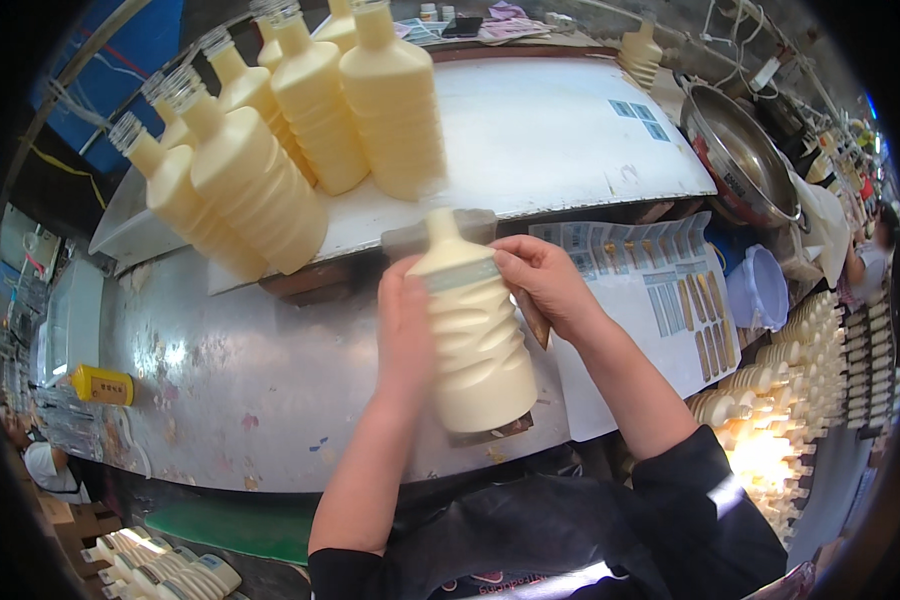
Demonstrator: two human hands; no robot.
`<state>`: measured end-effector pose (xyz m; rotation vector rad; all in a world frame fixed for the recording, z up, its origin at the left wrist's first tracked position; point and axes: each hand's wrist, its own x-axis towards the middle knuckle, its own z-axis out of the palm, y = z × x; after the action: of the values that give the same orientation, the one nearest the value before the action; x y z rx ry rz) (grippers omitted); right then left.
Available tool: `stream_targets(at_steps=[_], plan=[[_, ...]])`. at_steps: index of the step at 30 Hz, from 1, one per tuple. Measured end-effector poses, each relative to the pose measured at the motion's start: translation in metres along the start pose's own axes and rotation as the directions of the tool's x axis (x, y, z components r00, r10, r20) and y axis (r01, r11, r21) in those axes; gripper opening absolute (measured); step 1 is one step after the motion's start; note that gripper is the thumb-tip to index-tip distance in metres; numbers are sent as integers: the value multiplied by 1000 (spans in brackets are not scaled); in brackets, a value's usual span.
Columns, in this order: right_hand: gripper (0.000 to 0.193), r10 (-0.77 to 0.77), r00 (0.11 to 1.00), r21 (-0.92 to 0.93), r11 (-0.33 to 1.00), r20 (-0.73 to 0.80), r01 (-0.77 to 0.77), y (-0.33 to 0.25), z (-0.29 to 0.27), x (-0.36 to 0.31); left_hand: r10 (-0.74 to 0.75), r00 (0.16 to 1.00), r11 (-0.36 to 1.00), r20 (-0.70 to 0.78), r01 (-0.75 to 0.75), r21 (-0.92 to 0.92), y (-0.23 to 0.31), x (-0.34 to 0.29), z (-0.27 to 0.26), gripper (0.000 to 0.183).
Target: The person repeatedly applies rectangular labels to the sides of cream-colored plastic bottles. They pick up a bottle, smooth a label onto its surface, and place it back on the workbench among other labeled bottles.
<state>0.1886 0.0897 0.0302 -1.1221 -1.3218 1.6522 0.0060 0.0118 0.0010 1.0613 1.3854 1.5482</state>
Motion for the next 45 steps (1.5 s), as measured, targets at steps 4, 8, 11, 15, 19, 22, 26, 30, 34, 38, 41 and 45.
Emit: stream_targets(at_steps=[4, 8, 11, 15, 19, 22, 26, 30, 34, 38, 41, 45], plan=[[29, 21, 995, 41, 999, 94, -25, -11, -3, -3, -145, 989, 976, 21, 146, -158, 12, -4, -2, 42], [31, 6, 995, -100, 995, 96, 4, -10, 1, -4, -219, 975, 967, 34, 222, -123, 26, -6, 8, 43], [36, -20, 992, 12, 1000, 128, 19, -2, -1, 2, -213, 976, 975, 39, 215, -58, 23, -6, 9, 44], [41, -25, 979, 177, 984, 204, -12, 2, -6, 7, -204, 978, 974, 39, 207, -94, 16, -6, 5, 47], [34, 39, 991, -348, 938, 127, 8, -31, 0, -11, -258, 966, 938, 33, 258, -232, 11, -9, 7, 52], [34, -28, 987, -110, 993, 159, 46, -14, -4, -6, -267, 963, 921, 43, 268, -282, 4, -8, 6, 54], [35, -54, 982, 13, 999, 182, 52, -2, -17, -1, -268, 963, 932, 1, 259, -255, 10, -10, 5, 48], [37, 0, 993, -155, 988, 118, 19, -19, -23, -10, -177, 975, 983, -135, 169, -67, 14, -25, 5, 54], [45, -35, 998, -392, 918, 53, 53, -41, -4, -19, 235, 972, 701, 25, -187, 688, 39, -46, 18, 78], [60, -233, 972, -699, 696, -3, 165, -43, 17, -19, 128, 987, 648, 100, -160, 745, 52, -54, 30, 91], [59, -152, 987, -655, 742, 43, 143, -47, 16, -18, 131, 989, 669, 75, -144, 730, 50, -55, 30, 92], [47, -25, 987, -420, 903, 161, 91, -29, -11, -8, 136, 988, 690, 68, -144, 710, 48, -56, 29, 93]])
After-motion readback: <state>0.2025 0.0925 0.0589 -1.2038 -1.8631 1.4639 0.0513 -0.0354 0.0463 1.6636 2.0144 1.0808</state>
